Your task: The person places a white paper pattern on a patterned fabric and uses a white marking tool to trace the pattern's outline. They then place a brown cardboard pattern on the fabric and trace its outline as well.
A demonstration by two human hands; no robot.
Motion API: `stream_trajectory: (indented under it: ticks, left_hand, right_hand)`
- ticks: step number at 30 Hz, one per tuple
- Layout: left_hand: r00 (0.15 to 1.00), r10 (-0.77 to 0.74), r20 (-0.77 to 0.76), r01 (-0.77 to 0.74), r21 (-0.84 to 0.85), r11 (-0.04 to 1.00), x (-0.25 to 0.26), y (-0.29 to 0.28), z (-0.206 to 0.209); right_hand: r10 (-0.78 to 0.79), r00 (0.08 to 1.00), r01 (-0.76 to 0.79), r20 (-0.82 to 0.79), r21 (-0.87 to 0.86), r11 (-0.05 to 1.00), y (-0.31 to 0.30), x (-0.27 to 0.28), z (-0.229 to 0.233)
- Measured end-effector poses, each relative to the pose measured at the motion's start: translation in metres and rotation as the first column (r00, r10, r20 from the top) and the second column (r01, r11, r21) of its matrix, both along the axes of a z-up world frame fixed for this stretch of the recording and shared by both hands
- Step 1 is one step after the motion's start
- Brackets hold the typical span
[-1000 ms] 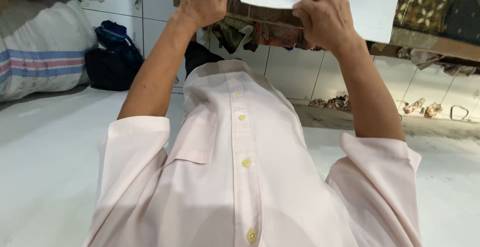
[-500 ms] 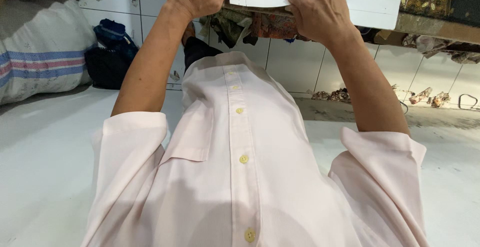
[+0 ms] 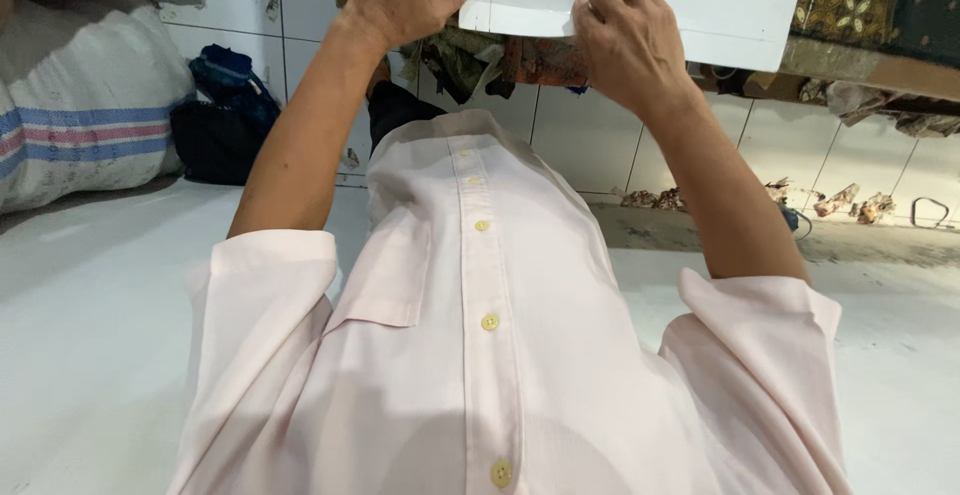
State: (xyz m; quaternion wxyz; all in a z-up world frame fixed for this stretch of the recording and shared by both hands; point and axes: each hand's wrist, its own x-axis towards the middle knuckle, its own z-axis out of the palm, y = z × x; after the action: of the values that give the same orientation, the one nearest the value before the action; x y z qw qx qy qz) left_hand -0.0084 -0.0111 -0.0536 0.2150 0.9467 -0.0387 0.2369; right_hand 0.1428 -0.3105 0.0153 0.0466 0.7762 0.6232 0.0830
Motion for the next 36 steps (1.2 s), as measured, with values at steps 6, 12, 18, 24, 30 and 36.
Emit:
stream_trajectory:
  ticks: [6,12,18,24,30,36]
  left_hand:
    - [0.989,-0.002,-0.15,-0.013,-0.101,0.995,-0.004,-0.001,0.018]
    - [1.0,0.031,0.001,-0.031,0.022,0.999,-0.003,-0.001,0.027]
    - [0.997,0.026,0.074,-0.033,0.095,0.995,0.0,0.002,0.022]
    - [0.999,-0.044,0.031,0.046,-0.05,0.998,0.003,0.006,0.01]
    - [0.998,-0.042,-0.051,0.037,-0.095,0.995,0.002,0.006,0.004]
    - [0.995,-0.062,-0.079,0.047,-0.175,0.983,0.0,0.005,0.024]
  right_hand:
    - [-0.01,0.998,0.014,-0.067,0.051,0.999,0.0,-0.003,0.006]
    - [0.007,0.998,-0.003,-0.068,0.057,0.998,0.007,-0.001,0.012]
    - [-0.034,0.96,0.016,-0.279,-0.065,0.998,0.005,0.024,0.008]
    - [0.022,0.972,-0.022,-0.236,-0.001,1.0,0.003,0.036,0.01]
    - [-0.034,0.969,0.014,-0.243,-0.082,0.997,0.006,0.032,0.013]
    - [0.018,0.999,-0.021,-0.05,-0.071,0.997,0.005,0.016,0.008]
